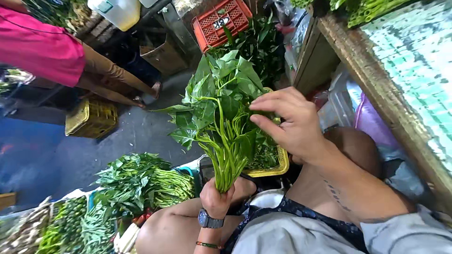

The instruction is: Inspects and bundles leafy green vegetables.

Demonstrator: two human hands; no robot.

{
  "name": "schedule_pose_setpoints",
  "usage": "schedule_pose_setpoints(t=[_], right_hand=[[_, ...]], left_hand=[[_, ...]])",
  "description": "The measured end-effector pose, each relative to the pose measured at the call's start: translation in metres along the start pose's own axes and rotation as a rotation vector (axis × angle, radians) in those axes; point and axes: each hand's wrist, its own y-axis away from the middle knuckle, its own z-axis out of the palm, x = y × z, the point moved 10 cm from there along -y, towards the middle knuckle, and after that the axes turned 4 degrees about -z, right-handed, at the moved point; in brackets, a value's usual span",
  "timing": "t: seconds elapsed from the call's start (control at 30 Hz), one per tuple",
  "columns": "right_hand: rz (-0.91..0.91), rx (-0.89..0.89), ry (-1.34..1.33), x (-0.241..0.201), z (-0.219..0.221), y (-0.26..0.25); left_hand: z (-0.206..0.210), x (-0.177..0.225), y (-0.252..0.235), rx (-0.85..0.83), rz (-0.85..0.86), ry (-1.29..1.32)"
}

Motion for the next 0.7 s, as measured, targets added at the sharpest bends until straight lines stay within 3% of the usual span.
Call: schedule_pose_setpoints(t=[0.23,0.33,0.47,0.7], right_hand=[[0.161,-0.163,0.043,0.02,0.02,0.004],[0.332,-0.247,-0.017,0.033,0.027,0.01],[0.511,-0.331,-0.261,0.05,0.034,0.016],[0.645,-0.465,-0.665,0.046,0.042,0.023]], left_hand=[[0.004,0.003,0.003,-0.027,-0.013,0.031],[0.004,0.004,0.005,-0.025,-0.014,0.04],[0.005,0.001,0.008,-0.039,-0.033,0.061],[0.005,0.0,0.012,-0.031,-0.032,0.078]])
